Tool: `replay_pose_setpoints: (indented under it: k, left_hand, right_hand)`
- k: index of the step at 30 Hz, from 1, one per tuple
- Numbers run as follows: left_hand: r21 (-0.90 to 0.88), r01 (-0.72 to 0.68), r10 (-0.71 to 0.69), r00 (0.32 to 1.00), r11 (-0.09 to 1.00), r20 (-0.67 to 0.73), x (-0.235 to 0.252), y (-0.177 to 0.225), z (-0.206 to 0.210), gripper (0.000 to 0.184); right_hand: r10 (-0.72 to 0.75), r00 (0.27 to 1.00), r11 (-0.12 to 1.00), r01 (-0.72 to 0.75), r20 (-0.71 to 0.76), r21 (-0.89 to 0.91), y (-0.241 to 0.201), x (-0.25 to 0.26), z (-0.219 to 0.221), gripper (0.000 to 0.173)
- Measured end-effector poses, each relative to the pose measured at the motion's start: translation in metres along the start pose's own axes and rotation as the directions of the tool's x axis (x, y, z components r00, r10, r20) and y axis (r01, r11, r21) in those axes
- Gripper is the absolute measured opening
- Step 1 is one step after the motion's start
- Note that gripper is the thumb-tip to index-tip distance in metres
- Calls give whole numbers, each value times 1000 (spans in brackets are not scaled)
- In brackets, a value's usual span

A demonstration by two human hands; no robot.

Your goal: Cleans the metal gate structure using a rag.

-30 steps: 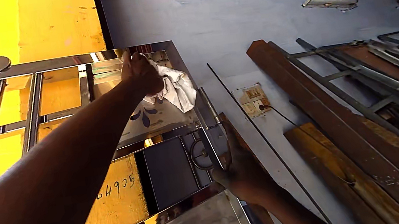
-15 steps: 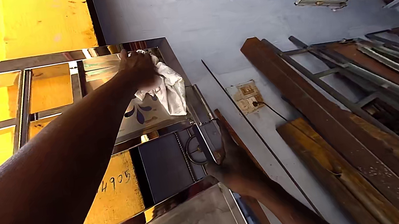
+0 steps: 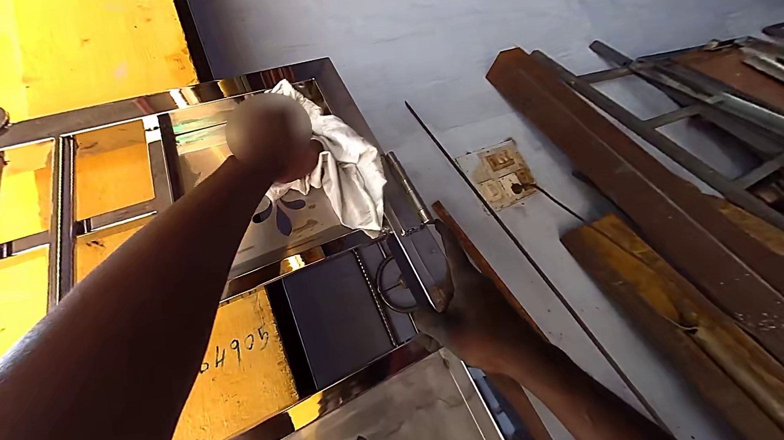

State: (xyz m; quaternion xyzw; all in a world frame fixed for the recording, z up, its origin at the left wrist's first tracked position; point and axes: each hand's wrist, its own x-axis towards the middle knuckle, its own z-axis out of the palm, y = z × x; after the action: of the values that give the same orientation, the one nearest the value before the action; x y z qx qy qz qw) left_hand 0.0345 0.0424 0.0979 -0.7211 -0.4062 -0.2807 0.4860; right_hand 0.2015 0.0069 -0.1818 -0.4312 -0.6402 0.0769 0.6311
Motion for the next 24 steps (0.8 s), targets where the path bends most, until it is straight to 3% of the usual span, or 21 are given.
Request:
replay_pose_setpoints:
  k: [4, 6, 7, 9, 10, 12, 15, 18, 21, 24]
  left_hand:
    - [-233, 57, -74, 995, 971, -62, 19, 31, 18, 69]
    - [-393, 12, -64, 991, 919, -119, 19, 31, 26, 65]
    - [-510, -30, -48, 989, 860, -137, 19, 33, 26, 59]
    - [-787, -48, -101, 985, 616, -139, 14, 42, 25, 52]
    - [-864, -20, -153, 982, 504, -112, 13, 47, 25, 58]
    - [-906, -11, -185, 978, 424, -99, 5, 56, 29, 72]
    - [-871, -64, -185, 967, 487, -174, -27, 78, 44, 78]
    - [-845, -39, -160, 976, 533, -145, -44, 84, 45, 78]
    - [-808, -50, -141, 977, 587, -163, -17, 72, 42, 73]
    - [-836, -18, -191, 971, 549, -147, 16, 60, 25, 66]
  right_hand:
    - [9, 1000, 999, -9, -9, -38, -2, -1, -2, 113]
    - [11, 1000, 999, -12, -11, -45, -3, -1, -2, 113]
    - [15, 1000, 999, -16, -14, -52, -4, -1, -1, 113]
    - [39, 999, 998, -39, -4, -58, -6, -2, -1, 114]
    - [41, 999, 998, -41, -2, -52, -5, -2, 0, 114]
    - [17, 1000, 999, -17, -13, -29, -2, -3, 0, 113]
    - [-75, 995, 997, 74, -72, -12, 4, -3, 3, 104]
    - [-97, 989, 994, 92, -108, -55, 4, -2, 4, 101]
    - [-42, 995, 997, 35, -87, -76, -1, -5, 3, 110]
    - [-21, 996, 995, 12, -86, -102, -4, -4, 1, 113]
